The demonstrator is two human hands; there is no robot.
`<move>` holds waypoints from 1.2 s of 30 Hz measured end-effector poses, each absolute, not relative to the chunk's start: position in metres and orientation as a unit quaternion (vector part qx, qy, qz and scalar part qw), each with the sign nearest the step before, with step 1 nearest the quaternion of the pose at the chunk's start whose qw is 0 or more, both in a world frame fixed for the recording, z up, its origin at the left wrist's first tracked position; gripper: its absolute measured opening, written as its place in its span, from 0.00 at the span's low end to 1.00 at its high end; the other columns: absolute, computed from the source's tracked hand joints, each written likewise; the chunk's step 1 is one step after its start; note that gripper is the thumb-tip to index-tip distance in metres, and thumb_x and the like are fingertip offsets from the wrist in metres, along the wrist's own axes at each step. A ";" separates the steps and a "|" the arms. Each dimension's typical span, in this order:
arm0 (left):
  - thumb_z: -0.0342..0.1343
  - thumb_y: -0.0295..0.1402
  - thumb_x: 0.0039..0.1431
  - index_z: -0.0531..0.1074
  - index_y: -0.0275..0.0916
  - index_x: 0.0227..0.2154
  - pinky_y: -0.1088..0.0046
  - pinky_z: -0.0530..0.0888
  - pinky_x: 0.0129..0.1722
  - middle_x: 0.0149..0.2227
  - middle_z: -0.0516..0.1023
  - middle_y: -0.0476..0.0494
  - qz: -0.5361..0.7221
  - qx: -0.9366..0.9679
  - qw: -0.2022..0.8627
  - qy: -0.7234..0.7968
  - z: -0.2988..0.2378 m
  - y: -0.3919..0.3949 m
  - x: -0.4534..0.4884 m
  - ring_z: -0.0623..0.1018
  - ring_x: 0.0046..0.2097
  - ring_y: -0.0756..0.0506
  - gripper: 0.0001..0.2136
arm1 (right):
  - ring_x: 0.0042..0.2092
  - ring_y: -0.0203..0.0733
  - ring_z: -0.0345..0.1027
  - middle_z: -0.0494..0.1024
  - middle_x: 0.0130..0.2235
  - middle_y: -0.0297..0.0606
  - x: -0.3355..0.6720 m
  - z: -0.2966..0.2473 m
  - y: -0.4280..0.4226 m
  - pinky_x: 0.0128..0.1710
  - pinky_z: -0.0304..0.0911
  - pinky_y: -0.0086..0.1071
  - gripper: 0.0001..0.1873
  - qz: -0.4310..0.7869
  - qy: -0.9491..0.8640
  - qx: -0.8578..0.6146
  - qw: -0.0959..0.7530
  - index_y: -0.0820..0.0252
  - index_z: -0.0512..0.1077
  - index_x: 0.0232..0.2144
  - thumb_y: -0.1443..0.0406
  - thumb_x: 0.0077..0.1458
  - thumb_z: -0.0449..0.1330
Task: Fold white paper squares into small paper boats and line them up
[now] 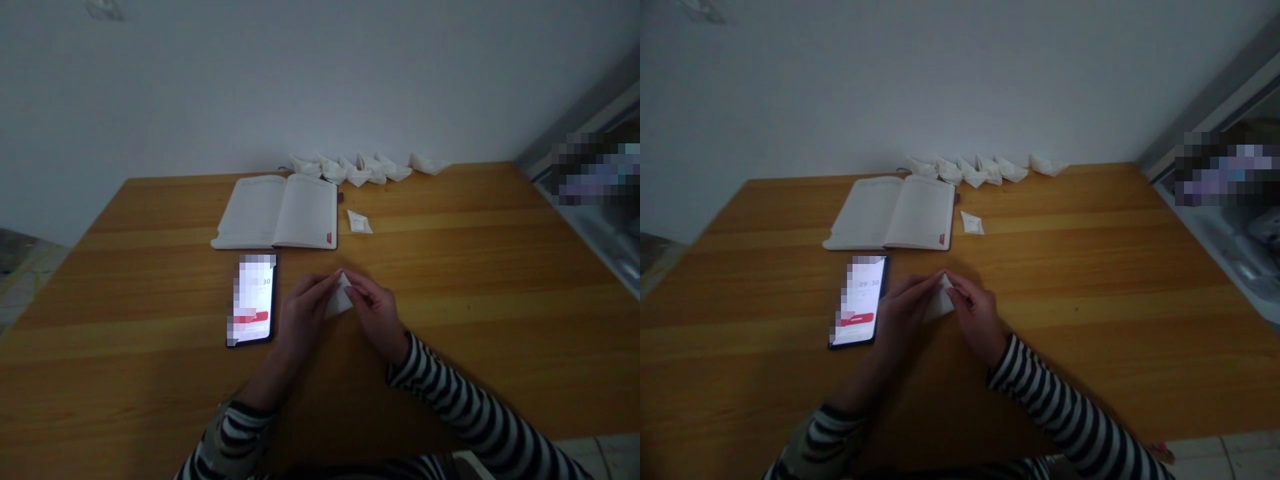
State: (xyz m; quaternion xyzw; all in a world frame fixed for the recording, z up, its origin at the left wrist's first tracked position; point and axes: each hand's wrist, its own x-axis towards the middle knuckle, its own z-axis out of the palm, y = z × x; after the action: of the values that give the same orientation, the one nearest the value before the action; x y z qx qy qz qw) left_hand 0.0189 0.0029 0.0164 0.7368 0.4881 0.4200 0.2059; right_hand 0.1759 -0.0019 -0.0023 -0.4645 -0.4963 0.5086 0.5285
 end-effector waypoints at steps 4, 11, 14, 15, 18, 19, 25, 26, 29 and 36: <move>0.56 0.28 0.63 0.79 0.44 0.46 0.74 0.76 0.36 0.38 0.80 0.44 0.456 0.699 0.231 0.500 0.018 0.002 0.023 0.79 0.37 0.49 0.12 | 0.48 0.45 0.78 0.81 0.50 0.38 0.176 0.001 -0.004 0.52 0.72 0.41 0.18 0.520 -0.490 -0.472 0.517 0.49 0.75 0.52 0.61 0.60 0.61; 0.59 0.30 0.61 0.81 0.47 0.43 0.75 0.74 0.34 0.37 0.81 0.46 0.493 0.645 0.248 0.529 0.017 0.002 0.022 0.78 0.36 0.49 0.10 | 0.47 0.43 0.76 0.83 0.44 0.38 0.184 0.010 0.001 0.49 0.70 0.38 0.13 0.516 -0.486 -0.473 0.523 0.53 0.79 0.44 0.58 0.62 0.58; 0.60 0.29 0.60 0.81 0.48 0.43 0.76 0.74 0.34 0.37 0.81 0.47 0.495 0.634 0.252 0.538 0.017 0.003 0.019 0.78 0.36 0.49 0.11 | 0.39 0.41 0.77 0.84 0.37 0.37 0.192 0.011 0.009 0.42 0.72 0.34 0.10 0.557 -0.479 -0.458 0.500 0.54 0.82 0.36 0.58 0.58 0.63; 0.60 0.29 0.60 0.81 0.48 0.43 0.76 0.74 0.34 0.37 0.81 0.47 0.495 0.633 0.256 0.538 0.017 0.003 0.019 0.78 0.36 0.49 0.11 | 0.36 0.40 0.77 0.84 0.35 0.36 0.195 0.010 0.012 0.39 0.72 0.33 0.09 0.576 -0.476 -0.451 0.489 0.54 0.82 0.35 0.58 0.56 0.64; 0.59 0.29 0.61 0.82 0.47 0.42 0.75 0.75 0.35 0.37 0.81 0.46 0.493 0.635 0.269 0.531 0.018 0.004 0.018 0.78 0.36 0.49 0.10 | 0.32 0.38 0.77 0.84 0.33 0.35 0.201 0.006 0.016 0.35 0.71 0.32 0.08 0.605 -0.470 -0.441 0.467 0.55 0.82 0.33 0.58 0.52 0.67; 0.59 0.29 0.61 0.82 0.47 0.41 0.75 0.75 0.35 0.37 0.82 0.46 0.493 0.636 0.272 0.527 0.018 0.004 0.018 0.78 0.36 0.49 0.09 | 0.32 0.38 0.76 0.84 0.32 0.35 0.202 0.006 0.017 0.34 0.71 0.31 0.08 0.608 -0.472 -0.441 0.462 0.55 0.82 0.33 0.59 0.51 0.67; 0.58 0.28 0.61 0.83 0.46 0.38 0.74 0.75 0.34 0.35 0.82 0.46 0.486 0.642 0.283 0.522 0.022 0.003 0.020 0.79 0.35 0.49 0.09 | 0.32 0.38 0.76 0.84 0.32 0.35 0.203 0.006 0.016 0.35 0.71 0.32 0.07 0.608 -0.496 -0.429 0.448 0.56 0.82 0.32 0.60 0.52 0.67; 0.58 0.28 0.61 0.83 0.46 0.38 0.74 0.75 0.34 0.35 0.81 0.46 0.486 0.642 0.281 0.522 0.021 0.003 0.020 0.79 0.35 0.49 0.09 | 0.32 0.38 0.76 0.84 0.33 0.35 0.203 0.006 0.016 0.35 0.71 0.32 0.07 0.607 -0.498 -0.427 0.448 0.56 0.82 0.33 0.60 0.52 0.66; 0.58 0.28 0.61 0.82 0.46 0.39 0.75 0.75 0.35 0.36 0.81 0.47 0.489 0.642 0.271 0.525 0.020 0.003 0.019 0.78 0.35 0.49 0.09 | 0.33 0.37 0.77 0.84 0.33 0.35 0.204 0.006 0.016 0.35 0.71 0.31 0.07 0.612 -0.502 -0.422 0.442 0.55 0.81 0.34 0.61 0.52 0.66; 0.59 0.29 0.61 0.82 0.45 0.38 0.75 0.75 0.34 0.35 0.81 0.46 0.496 0.636 0.274 0.523 0.020 0.003 0.020 0.78 0.36 0.49 0.08 | 0.31 0.38 0.77 0.84 0.31 0.35 0.202 0.002 0.018 0.34 0.72 0.32 0.08 0.615 -0.500 -0.426 0.437 0.56 0.82 0.31 0.59 0.50 0.67</move>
State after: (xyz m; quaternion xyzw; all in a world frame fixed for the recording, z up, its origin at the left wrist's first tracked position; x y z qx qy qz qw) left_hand 0.0205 0.0028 0.0201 0.6363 0.5235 0.4961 0.2738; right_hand 0.2023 0.0176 0.0020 -0.4261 -0.5000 0.6145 0.4369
